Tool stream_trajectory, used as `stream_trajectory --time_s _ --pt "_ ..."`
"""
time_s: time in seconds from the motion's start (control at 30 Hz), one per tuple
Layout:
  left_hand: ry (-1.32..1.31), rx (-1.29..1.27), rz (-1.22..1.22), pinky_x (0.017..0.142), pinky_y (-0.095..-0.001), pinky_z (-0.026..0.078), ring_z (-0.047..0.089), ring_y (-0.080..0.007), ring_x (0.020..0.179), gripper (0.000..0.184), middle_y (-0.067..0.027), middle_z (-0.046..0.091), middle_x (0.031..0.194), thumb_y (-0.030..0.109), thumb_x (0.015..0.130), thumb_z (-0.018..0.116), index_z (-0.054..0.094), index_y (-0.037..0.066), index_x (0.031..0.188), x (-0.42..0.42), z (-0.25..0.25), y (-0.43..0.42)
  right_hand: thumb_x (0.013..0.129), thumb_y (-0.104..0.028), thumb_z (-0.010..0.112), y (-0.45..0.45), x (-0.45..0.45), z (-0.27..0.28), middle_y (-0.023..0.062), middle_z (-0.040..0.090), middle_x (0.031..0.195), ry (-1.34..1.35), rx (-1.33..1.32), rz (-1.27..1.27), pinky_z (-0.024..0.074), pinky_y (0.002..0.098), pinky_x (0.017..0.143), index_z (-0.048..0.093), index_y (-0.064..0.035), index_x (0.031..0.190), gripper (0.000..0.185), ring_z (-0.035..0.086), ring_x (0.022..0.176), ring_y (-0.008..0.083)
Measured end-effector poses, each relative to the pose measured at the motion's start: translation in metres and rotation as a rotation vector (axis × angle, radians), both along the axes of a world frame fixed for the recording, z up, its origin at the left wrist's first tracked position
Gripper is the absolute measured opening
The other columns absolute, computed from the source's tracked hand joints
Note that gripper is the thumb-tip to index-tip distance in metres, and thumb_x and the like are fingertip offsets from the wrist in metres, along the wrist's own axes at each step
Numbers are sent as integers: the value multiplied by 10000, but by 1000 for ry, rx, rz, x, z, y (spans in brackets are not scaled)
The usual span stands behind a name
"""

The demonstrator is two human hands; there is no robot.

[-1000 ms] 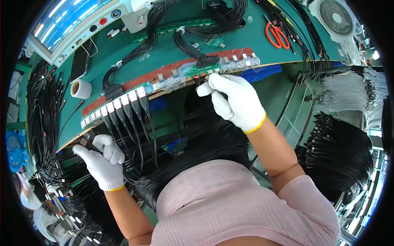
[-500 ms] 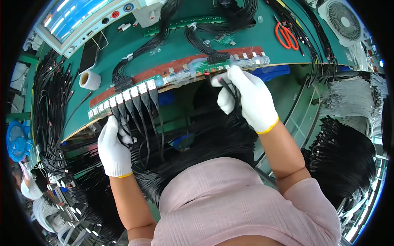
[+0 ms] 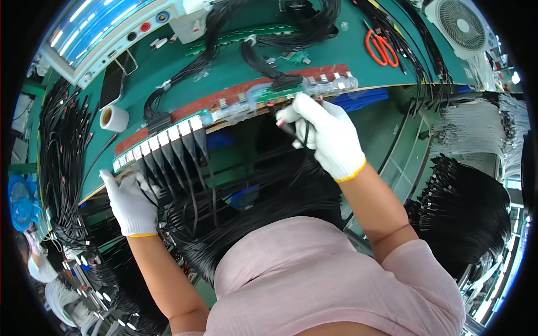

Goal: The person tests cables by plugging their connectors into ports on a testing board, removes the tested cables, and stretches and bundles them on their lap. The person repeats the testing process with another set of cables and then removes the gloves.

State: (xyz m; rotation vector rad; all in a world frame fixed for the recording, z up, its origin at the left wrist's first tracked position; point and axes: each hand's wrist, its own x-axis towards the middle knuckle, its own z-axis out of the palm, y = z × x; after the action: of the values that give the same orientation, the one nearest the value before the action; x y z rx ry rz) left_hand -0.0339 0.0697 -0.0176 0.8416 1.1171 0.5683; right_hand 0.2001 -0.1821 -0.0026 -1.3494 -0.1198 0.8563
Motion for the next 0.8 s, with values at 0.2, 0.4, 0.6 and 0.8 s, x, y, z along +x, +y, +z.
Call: stream_trajectory --time_s 0.2,0.4,0.6,0.8 --pt "-24 -19 59 712 -288 424 551 -167 880 699 -56 612 1149 620 921 407 531 18 1256 6 -2 9 913 -292 607 -7 -10 0 10 531 637 50 -54 87 428 230 544 621 20 859 318 488 529 98" --pt "-47 42 122 764 -285 452 553 -155 934 604 -43 601 1114 585 943 394 552 52 1179 13 -3 5 935 -212 561 -3 -12 -15 29 549 642 105 205 -71 489 291 638 650 43 956 271 516 580 128" --pt "-78 27 79 759 -363 463 580 -177 921 654 -56 613 1147 621 908 438 519 72 1254 7 -11 10 907 -225 557 -5 0 -2 26 483 513 32 49 72 468 277 565 662 45 904 290 418 430 108" --pt "18 67 120 585 -261 432 480 -109 651 668 -6 559 823 673 881 458 600 48 1069 7 -7 7 904 -219 548 8 -16 7 12 445 474 25 53 -125 462 270 559 649 39 865 280 392 416 102"
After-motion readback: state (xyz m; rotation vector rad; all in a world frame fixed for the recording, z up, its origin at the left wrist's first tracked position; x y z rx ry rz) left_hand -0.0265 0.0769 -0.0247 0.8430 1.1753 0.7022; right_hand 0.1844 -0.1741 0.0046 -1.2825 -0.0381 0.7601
